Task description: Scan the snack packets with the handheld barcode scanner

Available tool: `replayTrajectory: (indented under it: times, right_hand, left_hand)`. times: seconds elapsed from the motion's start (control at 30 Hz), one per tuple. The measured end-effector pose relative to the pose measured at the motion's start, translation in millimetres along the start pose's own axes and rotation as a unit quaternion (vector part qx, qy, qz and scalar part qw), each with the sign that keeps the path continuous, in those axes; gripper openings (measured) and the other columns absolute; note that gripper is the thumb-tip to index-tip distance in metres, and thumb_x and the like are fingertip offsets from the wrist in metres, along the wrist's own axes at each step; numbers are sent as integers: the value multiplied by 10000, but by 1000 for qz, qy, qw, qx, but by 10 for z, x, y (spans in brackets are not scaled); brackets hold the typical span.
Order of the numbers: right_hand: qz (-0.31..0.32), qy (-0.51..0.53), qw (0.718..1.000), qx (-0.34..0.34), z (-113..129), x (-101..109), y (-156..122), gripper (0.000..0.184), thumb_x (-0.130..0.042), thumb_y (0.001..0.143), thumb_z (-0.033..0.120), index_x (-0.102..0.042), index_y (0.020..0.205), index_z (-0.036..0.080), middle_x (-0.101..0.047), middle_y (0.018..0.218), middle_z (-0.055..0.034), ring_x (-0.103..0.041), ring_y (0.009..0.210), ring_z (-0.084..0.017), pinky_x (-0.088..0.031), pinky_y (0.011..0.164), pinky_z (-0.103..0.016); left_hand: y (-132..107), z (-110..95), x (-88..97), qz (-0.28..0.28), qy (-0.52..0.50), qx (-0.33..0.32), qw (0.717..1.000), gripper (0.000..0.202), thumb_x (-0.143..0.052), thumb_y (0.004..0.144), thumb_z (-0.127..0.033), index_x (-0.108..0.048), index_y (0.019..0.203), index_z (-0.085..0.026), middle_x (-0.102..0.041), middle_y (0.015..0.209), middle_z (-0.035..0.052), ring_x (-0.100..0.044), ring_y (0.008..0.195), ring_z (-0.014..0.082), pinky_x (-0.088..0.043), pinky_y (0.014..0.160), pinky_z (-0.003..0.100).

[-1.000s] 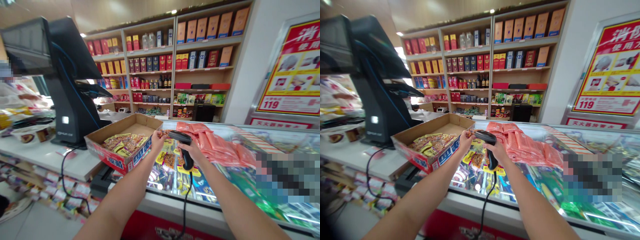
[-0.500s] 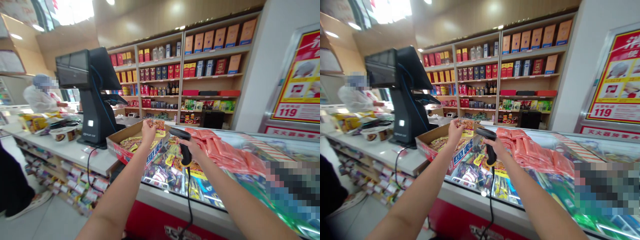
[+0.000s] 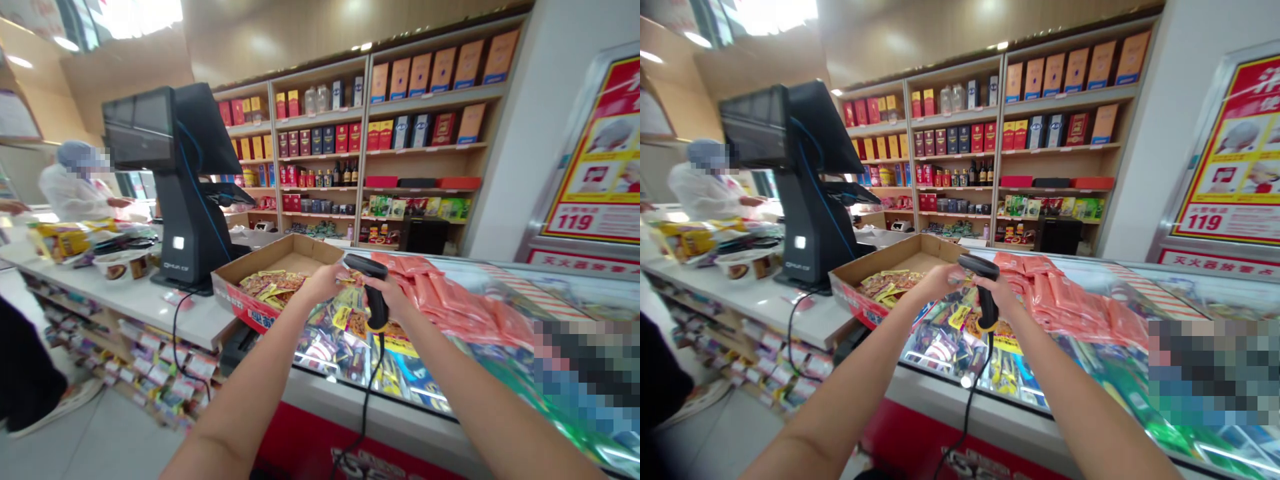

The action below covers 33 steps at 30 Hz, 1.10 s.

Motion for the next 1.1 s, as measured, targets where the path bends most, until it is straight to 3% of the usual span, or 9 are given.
replayTrajectory:
  times: [0.07,0.17,0.27,0.4,0.5,0.6,0.73,0.83,1.1]
  right_hand:
    - [-29,5,1000,5,-41,237,-68,258,-702,631,396,-623,717,165,-599,430,-11,-542,355,-156,-411,357,-249]
    - [-67,22,997,-2,-132,532,-157,252,-713,624,385,-616,716,172,-597,430,-7,-529,343,-155,-410,356,-258]
    - [-79,22,997,-11,-202,656,-181,259,-699,647,406,-603,688,169,-581,414,-10,-527,341,-159,-405,353,-263]
    - [-101,24,995,-3,-200,663,-175,246,-717,643,376,-616,727,169,-608,477,-7,-538,365,-151,-422,374,-269]
    - [-109,23,993,-23,-235,616,-186,229,-744,617,341,-621,725,180,-628,528,-5,-543,384,-144,-448,396,-277]
    - [-98,14,995,-32,-261,566,-192,215,-745,616,338,-622,715,191,-615,512,1,-540,382,-149,-445,382,-279]
    - [-85,19,996,-18,-251,542,-187,239,-750,606,354,-615,700,181,-643,560,-8,-542,378,-138,-445,374,-269]
    - [-82,18,996,-18,-245,523,-197,249,-745,603,354,-607,711,177,-645,566,-6,-542,368,-132,-436,364,-258]
    - [-65,2,997,-37,-229,415,-242,275,-732,581,365,-604,728,172,-605,496,12,-532,349,-137,-428,357,-261]
  left_hand:
    - [46,-19,-512,141,0,1,990,443,-807,475,-140,-688,897,-203,-713,918,65,-663,869,259,-506,815,314]
    - [81,143,-964,239,33,61,969,616,-856,255,-118,-685,839,-217,-693,774,35,-651,773,280,-500,745,328]
    - [122,291,-1132,255,28,94,962,497,-857,259,-150,-657,708,-221,-629,630,2,-628,700,261,-475,694,309]
    - [94,482,-1166,257,29,108,960,419,-862,298,-231,-596,623,-224,-574,591,-21,-588,643,222,-426,628,269]
    - [135,580,-1037,186,15,100,977,452,-865,324,-255,-556,651,-216,-555,612,-32,-558,626,193,-385,587,249]
    - [228,683,-705,3,-2,116,993,392,-824,469,-251,-506,695,-209,-492,590,-58,-503,596,150,-340,567,235]
    - [189,817,-450,-189,-70,165,966,325,-748,590,-206,-458,738,-207,-439,560,-91,-452,553,108,-322,565,217]
    - [147,837,-488,-230,-130,173,949,353,-753,574,-203,-444,744,-206,-453,558,-97,-449,538,97,-332,559,209]
    - [109,738,-554,-230,-175,158,944,350,-750,574,-222,-444,744,-207,-486,561,-96,-473,526,92,-337,537,200]
Point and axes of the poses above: each hand's wrist, its own y-axis towards the middle knuckle, its own x-axis out of the back of the hand, z = x × y, the point moved 10 cm from there along y, towards the middle knuckle
